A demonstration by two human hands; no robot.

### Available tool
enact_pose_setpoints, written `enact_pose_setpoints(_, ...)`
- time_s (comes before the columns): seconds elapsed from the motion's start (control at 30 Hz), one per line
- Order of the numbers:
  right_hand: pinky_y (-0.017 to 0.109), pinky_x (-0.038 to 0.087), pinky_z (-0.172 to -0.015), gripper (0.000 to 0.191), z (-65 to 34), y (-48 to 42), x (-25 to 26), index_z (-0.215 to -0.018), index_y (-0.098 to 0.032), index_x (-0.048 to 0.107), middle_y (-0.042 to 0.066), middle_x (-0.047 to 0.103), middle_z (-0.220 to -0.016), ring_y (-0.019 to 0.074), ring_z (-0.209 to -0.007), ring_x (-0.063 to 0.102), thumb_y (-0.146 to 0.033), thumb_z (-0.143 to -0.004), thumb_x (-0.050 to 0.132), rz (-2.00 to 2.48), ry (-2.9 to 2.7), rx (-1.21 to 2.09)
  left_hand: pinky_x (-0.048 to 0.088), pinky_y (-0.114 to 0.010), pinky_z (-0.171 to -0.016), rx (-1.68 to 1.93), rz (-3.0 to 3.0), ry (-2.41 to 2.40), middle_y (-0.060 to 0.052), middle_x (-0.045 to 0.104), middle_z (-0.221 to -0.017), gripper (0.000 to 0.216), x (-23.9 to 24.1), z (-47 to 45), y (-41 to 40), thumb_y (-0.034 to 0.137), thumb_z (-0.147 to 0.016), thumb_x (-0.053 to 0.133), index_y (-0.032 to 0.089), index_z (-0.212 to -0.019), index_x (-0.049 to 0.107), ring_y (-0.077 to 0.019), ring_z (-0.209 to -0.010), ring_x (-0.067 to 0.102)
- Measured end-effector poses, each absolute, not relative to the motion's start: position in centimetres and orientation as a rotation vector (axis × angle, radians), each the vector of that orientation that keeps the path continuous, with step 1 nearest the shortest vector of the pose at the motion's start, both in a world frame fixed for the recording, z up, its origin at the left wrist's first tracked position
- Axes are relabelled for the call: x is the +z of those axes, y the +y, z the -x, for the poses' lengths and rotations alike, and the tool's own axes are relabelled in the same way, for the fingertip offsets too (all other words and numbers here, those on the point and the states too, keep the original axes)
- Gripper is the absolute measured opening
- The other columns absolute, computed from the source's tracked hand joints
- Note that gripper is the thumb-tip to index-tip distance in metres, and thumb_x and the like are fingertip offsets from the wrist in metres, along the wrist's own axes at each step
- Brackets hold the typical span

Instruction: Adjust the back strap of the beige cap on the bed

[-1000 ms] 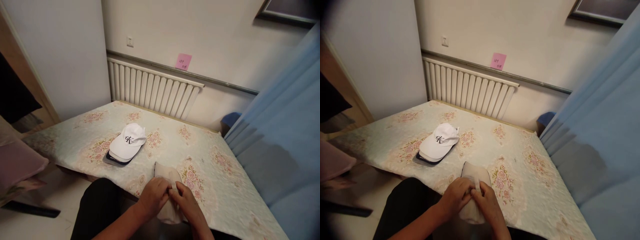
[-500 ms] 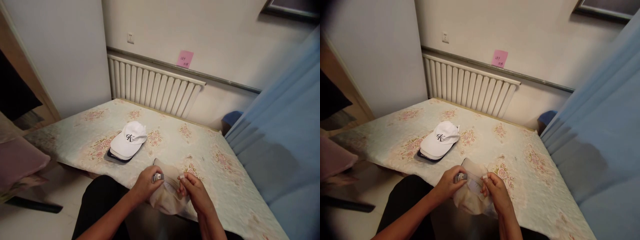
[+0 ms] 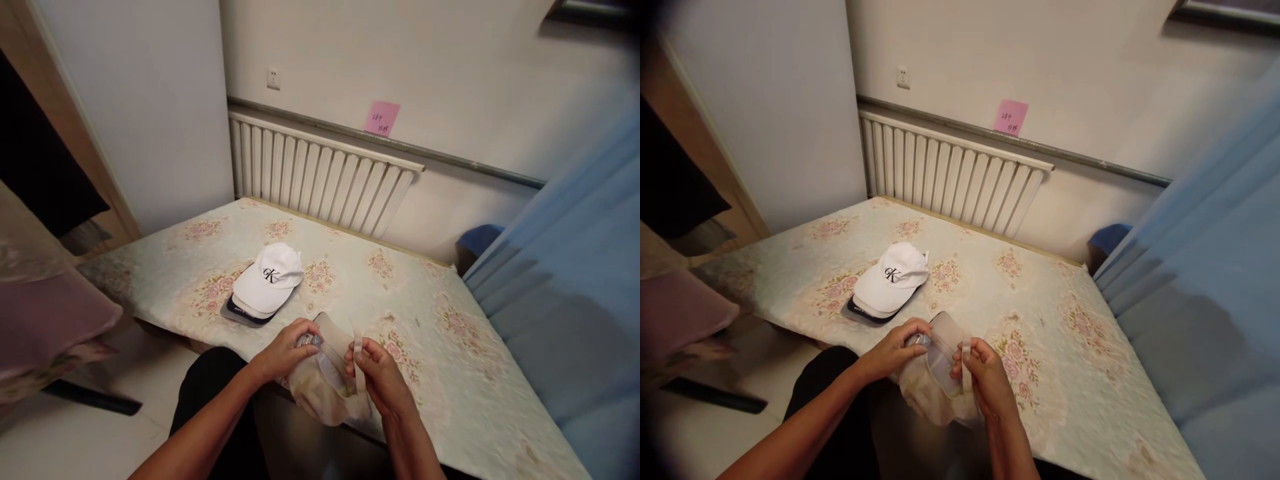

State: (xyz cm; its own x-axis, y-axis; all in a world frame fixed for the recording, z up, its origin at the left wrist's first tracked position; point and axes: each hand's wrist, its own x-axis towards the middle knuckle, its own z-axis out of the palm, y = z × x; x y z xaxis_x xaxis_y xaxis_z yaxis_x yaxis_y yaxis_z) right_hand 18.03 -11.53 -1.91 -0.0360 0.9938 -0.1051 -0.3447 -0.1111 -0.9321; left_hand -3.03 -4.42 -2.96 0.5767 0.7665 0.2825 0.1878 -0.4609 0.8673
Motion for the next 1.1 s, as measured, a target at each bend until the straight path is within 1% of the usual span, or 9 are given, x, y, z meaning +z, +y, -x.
enact_pose_setpoints(0.07,0.024,0.037,-0.051,0.027,-17.7,-11.2,-2.0,-0.084,-0.016,0.06,0.001,0.062,-0.071,0.0093,-0.051,0.05,-0.033,-0.067,0.072,1.025,-0.902,1.428,0.037,-0.032,-0.093,0.863,-1.889,0.777,-0.005,0.059,-0.103,0.022,-3.1,3.3,-4.4,0.031,-0.078,0.056,0.018,-0.096,0.06,-0.0184,-0.1,0.052)
enact_pose_setpoints(0.17,0.02,0.021,-0.04,0.027,-17.2,-10.8,-2.3,-0.088,-0.016,0.06,-0.003,0.058,-0.061,0.0045,-0.039,0.036,-0.037,-0.072,0.067,1.064,-0.952,1.428,0.037,-0.032,-0.095,0.875,-1.765,0.754,-0.005,0.061,-0.105,0.022,-3.6,3.6,-4.3,0.03,-0.077,0.058,0.017,-0.095,0.06,-0.0193,-0.103,0.052)
enact_pose_setpoints(0.23,0.021,0.013,-0.038,0.028,-16.9,-10.7,-2.6,-0.088,-0.015,0.059,-0.005,0.052,-0.051,0.0031,-0.035,0.029,-0.041,-0.077,0.062,1.106,-1.003,1.447,0.036,-0.033,-0.096,0.894,-1.67,0.724,-0.005,0.062,-0.105,0.022,-4.1,3.7,-4.2,0.029,-0.076,0.059,0.017,-0.095,0.06,-0.0195,-0.104,0.052)
enact_pose_setpoints(0.3,0.022,0.01,-0.038,0.029,-16.7,-10.6,-3.0,-0.085,-0.015,0.059,-0.008,0.046,-0.044,0.0026,-0.033,0.024,-0.043,-0.079,0.059,1.137,-1.045,1.472,0.035,-0.034,-0.096,0.923,-1.566,0.696,-0.005,0.063,-0.103,0.021,-4.7,3.7,-4.2,0.027,-0.076,0.06,0.017,-0.094,0.059,-0.0194,-0.105,0.053)
enact_pose_setpoints(0.4,0.022,0.009,-0.037,0.03,-16.3,-10.4,-3.6,-0.078,-0.016,0.056,-0.01,0.042,-0.04,0.0028,-0.032,0.022,-0.045,-0.077,0.061,1.156,-1.088,1.531,0.036,-0.035,-0.094,0.942,-1.405,0.665,-0.005,0.063,-0.102,0.024,-5.5,3.6,-4.2,0.028,-0.075,0.061,0.017,-0.095,0.058,-0.0193,-0.102,0.054)
enact_pose_setpoints(0.5,0.022,0.008,-0.037,0.032,-16.0,-10.2,-4.1,-0.07,-0.017,0.052,-0.01,0.041,-0.037,0.0031,-0.031,0.021,-0.047,-0.075,0.061,1.173,-1.116,1.577,0.039,-0.033,-0.089,0.952,-1.269,0.631,-0.005,0.063,-0.102,0.027,-6.1,3.2,-4.4,0.031,-0.073,0.064,0.016,-0.095,0.057,-0.0186,-0.097,0.056)
enact_pose_setpoints(0.7,0.022,0.01,-0.036,0.034,-15.5,-10.0,-4.7,-0.068,-0.018,0.05,-0.01,0.041,-0.037,0.0035,-0.03,0.022,-0.049,-0.071,0.064,1.17,-1.093,1.612,0.041,-0.028,-0.078,0.956,-1.066,0.561,-0.004,0.061,-0.099,0.037,-7.1,2.5,-4.7,0.036,-0.067,0.072,0.016,-0.094,0.056,-0.0158,-0.086,0.057)
enact_pose_setpoints(0.87,0.023,0.01,-0.036,0.033,-15.4,-10.0,-4.8,-0.066,-0.019,0.049,-0.01,0.042,-0.036,0.0032,-0.03,0.022,-0.048,-0.073,0.063,1.143,-1.097,1.619,0.042,-0.028,-0.077,0.94,-1.015,0.549,-0.004,0.061,-0.098,0.038,-7.2,2.4,-4.9,0.037,-0.066,0.073,0.017,-0.093,0.054,-0.0156,-0.084,0.057)
enact_pose_setpoints(1.1,0.023,0.01,-0.036,0.03,-15.2,-9.9,-4.9,-0.068,-0.018,0.05,-0.01,0.042,-0.036,0.0033,-0.03,0.022,-0.045,-0.075,0.062,1.124,-1.095,1.64,0.041,-0.027,-0.078,0.929,-1.026,0.531,-0.004,0.061,-0.099,0.034,-7.1,2.4,-4.9,0.03,-0.068,0.071,0.016,-0.094,0.055,-0.0151,-0.085,0.057)
